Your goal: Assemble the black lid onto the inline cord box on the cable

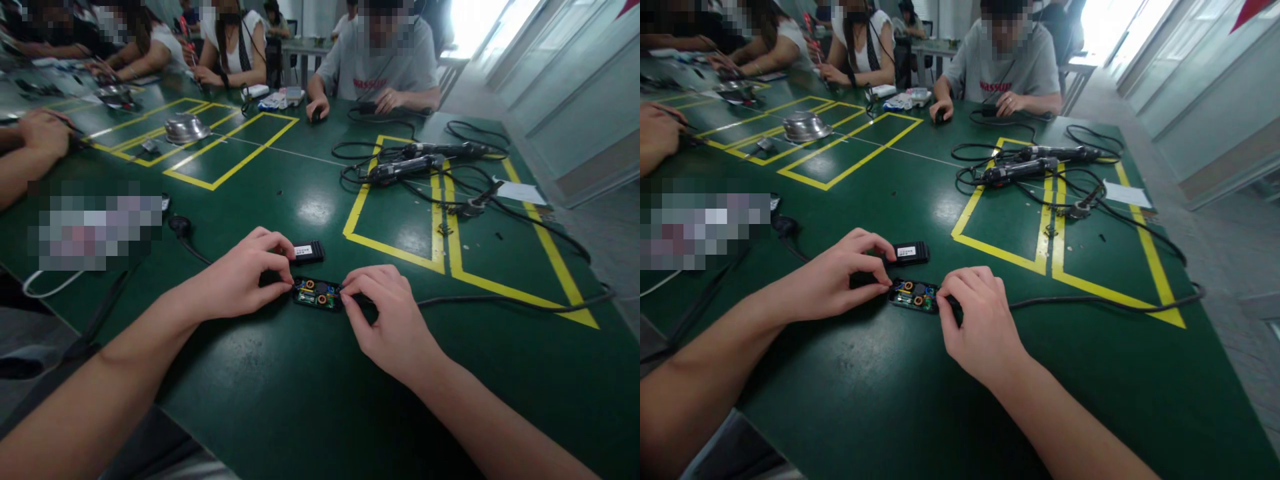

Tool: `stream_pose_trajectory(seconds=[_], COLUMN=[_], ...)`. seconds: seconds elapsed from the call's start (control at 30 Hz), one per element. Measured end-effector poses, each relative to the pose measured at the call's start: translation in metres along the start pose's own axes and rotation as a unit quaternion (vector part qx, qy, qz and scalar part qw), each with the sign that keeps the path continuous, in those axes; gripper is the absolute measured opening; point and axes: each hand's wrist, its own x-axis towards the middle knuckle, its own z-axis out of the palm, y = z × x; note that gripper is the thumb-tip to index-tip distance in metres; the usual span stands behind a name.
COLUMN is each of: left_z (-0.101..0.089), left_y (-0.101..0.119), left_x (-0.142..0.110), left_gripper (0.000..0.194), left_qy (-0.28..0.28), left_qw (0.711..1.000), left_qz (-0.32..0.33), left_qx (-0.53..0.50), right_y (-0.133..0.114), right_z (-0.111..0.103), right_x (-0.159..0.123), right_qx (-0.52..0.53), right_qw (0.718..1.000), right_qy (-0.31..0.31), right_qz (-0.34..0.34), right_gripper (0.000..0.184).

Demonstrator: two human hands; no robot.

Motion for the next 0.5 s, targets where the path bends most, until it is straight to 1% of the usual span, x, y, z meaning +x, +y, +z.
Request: stream_pose_trajectory(seconds=[0.1, 0.17, 0.23, 0.3, 0.37, 0.43, 0.5], left_z=[0.009, 0.016, 0.020, 0.019, 0.016, 0.012, 0.009], left_y=[-0.001, -0.007, -0.013, -0.017, -0.016, -0.010, -0.002], left_x=[0.005, 0.009, 0.013, 0.014, 0.012, 0.009, 0.006], left_gripper=[0.017, 0.027, 0.034, 0.034, 0.032, 0.036, 0.041], left_qy=[0.033, 0.055, 0.048, 0.051, 0.071, 0.086, 0.070], left_qw=[0.999, 0.997, 0.994, 0.993, 0.994, 0.995, 0.995], left_qz=[-0.014, -0.054, -0.089, -0.102, -0.083, -0.043, -0.005], left_qx=[-0.005, 0.009, 0.029, 0.029, 0.009, -0.027, -0.064], right_y=[0.002, 0.003, 0.005, 0.005, 0.005, 0.004, 0.003], right_z=[0.001, 0.001, 0.001, 0.001, 0.000, -0.001, -0.001], right_x=[-0.001, 0.000, 0.000, 0.000, 0.000, -0.001, -0.002], right_qx=[-0.014, -0.010, 0.000, 0.010, 0.018, 0.024, 0.028], right_qw=[1.000, 1.000, 0.999, 0.999, 0.999, 0.999, 0.999], right_qy=[0.014, 0.027, 0.034, 0.034, 0.035, 0.033, 0.016], right_qz=[-0.006, -0.007, -0.007, -0.007, -0.001, 0.010, 0.018], right_gripper=[0.013, 0.011, 0.012, 0.015, 0.021, 0.031, 0.041])
